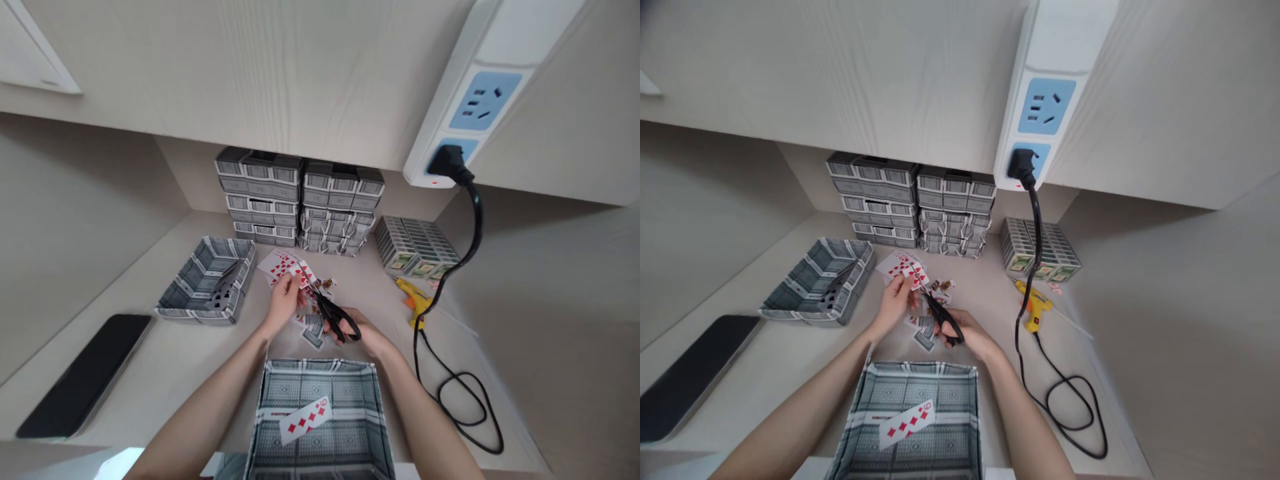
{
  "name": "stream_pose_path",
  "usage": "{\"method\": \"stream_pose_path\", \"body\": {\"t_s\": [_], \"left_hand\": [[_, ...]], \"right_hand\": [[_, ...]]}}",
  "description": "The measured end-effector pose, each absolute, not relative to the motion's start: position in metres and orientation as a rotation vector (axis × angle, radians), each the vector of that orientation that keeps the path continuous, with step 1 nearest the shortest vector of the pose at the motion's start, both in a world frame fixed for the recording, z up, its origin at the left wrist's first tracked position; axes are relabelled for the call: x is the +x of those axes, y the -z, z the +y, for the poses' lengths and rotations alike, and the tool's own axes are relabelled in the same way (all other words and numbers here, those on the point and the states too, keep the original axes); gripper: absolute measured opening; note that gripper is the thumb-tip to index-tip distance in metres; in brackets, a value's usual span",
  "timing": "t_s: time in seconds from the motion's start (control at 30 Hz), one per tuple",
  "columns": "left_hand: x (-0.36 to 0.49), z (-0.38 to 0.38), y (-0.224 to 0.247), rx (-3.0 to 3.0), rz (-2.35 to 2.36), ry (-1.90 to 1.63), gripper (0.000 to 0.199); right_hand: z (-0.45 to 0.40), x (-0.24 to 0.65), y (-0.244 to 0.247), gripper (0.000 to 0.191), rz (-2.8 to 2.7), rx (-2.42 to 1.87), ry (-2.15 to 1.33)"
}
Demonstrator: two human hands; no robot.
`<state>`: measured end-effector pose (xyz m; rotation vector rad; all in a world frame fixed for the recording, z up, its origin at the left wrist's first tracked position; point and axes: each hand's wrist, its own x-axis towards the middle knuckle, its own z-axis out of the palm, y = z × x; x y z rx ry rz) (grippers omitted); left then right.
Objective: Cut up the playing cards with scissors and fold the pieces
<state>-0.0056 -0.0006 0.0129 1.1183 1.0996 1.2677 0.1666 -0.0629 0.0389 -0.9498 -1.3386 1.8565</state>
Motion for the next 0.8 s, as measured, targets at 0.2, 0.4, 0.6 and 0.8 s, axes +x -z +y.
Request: {"method": "stream_pose_path", "body": {"t_s": [0.2, 0.4, 0.6, 0.8], "left_hand": [[-0.0037, -0.0016, -0.0158, 1.088, 1.034, -1.280, 0.030], [0.0000, -0.0045, -0.0171, 1.080, 1.034, -1.311, 0.029], [0.0000, -0.0035, -0.0149, 1.050, 1.035, -1.312, 0.030], [0.0004, -0.0045, -0.0156, 1.032, 1.023, -1.307, 0.029]], "right_hand": [[-0.0630, 0.1659, -0.0351, 0.058, -1.314, -0.928, -1.852], [-0.0628, 0.1660, -0.0348, 0.061, -1.338, -0.936, -1.843], [-0.0629, 0.1650, -0.0356, 0.061, -1.341, -0.951, -1.847], [-0.0621, 0.1668, -0.0339, 0.059, -1.369, -0.953, -1.836]]}}
